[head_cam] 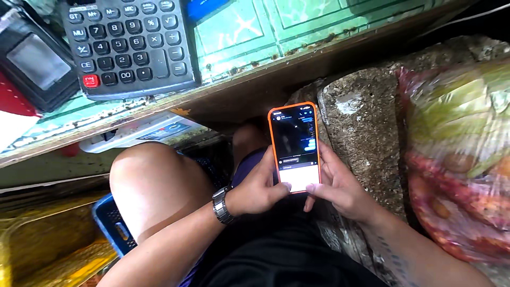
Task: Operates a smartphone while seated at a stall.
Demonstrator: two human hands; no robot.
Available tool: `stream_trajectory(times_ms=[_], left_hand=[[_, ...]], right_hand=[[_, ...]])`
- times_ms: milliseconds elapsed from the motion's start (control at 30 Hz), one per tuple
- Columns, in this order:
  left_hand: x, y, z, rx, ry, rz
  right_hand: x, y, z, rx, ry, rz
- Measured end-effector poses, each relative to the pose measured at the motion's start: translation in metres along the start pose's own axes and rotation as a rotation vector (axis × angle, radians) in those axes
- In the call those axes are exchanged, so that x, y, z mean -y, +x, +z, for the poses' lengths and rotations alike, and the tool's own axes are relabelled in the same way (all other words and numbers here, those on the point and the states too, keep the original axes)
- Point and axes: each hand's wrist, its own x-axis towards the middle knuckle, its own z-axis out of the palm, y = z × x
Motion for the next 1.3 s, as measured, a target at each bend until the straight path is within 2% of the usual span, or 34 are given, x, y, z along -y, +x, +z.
stream_trajectory(times_ms=[200, 300, 867, 1300], left_hand=[[0.0002, -0.0003, -0.0019, 0.043, 0.106, 0.036], [0.0008, 0.0002, -0.0024, 0.05, 0.08, 0.042], [0.0008, -0.0002, -0.0044, 0.051, 0.047, 0.025], [-0.0007, -0.0011, -0.0044, 0.058, 0.04, 0.026]], right_hand=[[-0.0015, 0.0013, -0.0014, -0.076, 0.117, -0.011], [-0.0021, 0.001, -0.0023, -0.056, 0.127, -0.022], [-0.0021, -0.0008, -0.0021, 0.013, 0.015, -0.037], [0.0003, -0.0016, 0.0021, -0.022, -0.037, -0.012]])
